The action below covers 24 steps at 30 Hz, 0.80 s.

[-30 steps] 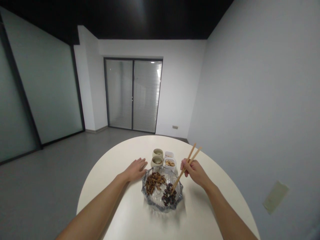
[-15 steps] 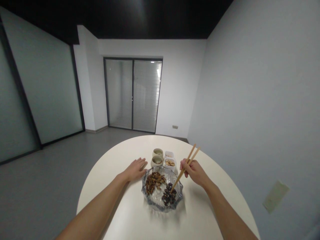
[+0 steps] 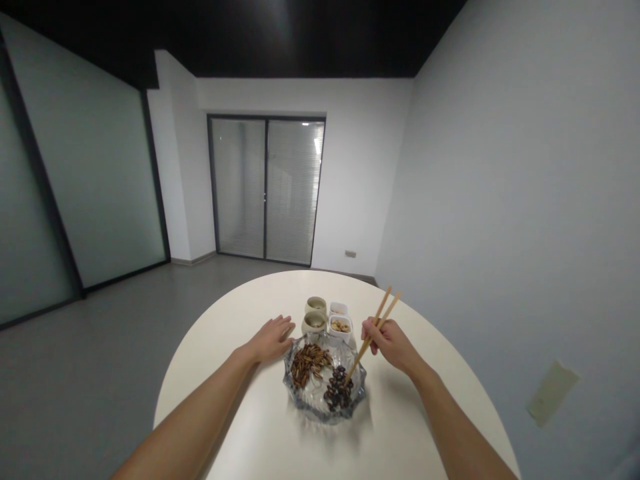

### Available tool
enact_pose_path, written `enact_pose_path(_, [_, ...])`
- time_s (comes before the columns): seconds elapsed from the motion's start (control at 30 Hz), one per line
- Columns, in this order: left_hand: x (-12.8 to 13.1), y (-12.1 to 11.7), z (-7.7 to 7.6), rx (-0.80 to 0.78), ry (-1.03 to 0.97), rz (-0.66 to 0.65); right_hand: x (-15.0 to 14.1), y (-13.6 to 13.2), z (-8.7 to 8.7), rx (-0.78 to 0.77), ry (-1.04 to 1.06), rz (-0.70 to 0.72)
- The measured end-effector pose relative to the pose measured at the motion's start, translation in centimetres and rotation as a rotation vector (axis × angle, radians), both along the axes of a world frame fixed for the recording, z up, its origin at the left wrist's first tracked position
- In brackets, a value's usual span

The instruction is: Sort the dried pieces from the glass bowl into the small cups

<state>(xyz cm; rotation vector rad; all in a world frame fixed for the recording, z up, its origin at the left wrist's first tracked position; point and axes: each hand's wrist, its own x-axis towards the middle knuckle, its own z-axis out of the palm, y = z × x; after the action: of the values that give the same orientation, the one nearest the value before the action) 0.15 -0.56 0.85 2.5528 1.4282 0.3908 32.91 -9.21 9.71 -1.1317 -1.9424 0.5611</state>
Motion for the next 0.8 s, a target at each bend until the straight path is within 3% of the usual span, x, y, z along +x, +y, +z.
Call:
enact_pose_path(0.5, [-0.1,-0.2,0.1,0.015,-0.007,-0.010,-0.3,-0.1,0.3,0.105,0.171,-0.077])
enact_pose_path(0.8, [-0.2,-0.3,0.3,0.001,-0.020,-0.003,-2.0,2.7,1.6,0.283,0.310,-0.241])
